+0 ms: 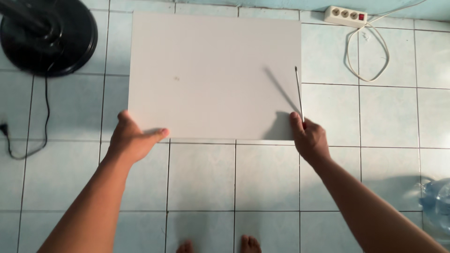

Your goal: The person uses a screwdriver to tighten screws into the bottom corners of a white cabinet placed on a tiled floor. They reposition the cabinet to access different corners and continue fastening screws to secure the structure.

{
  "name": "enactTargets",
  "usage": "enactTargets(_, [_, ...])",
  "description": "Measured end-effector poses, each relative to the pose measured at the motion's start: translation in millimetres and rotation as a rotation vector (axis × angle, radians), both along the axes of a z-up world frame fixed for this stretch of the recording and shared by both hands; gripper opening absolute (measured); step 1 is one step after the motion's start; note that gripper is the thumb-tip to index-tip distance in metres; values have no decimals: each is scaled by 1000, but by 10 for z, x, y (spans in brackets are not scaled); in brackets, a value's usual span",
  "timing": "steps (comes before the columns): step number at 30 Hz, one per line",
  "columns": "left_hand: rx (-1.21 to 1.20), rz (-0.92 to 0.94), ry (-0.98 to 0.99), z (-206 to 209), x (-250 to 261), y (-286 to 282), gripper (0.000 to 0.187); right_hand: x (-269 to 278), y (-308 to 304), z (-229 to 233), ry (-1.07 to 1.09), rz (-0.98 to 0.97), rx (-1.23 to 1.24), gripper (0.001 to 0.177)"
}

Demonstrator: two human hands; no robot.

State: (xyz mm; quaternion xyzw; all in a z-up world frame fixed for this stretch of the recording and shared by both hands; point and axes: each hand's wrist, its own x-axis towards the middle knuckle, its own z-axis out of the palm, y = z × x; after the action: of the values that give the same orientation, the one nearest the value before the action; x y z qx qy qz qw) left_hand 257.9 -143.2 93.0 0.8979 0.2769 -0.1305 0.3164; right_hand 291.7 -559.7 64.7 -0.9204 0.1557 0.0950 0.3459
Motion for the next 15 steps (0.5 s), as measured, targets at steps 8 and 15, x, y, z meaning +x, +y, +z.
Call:
enactTargets(8, [-428, -12, -27, 105, 153, 136, 69, -11, -61, -86, 94, -64, 35, 76])
enactTargets(15, [-416, 180, -203, -75, -223, -189, 76, 117, -320, -87, 65, -84, 13, 68])
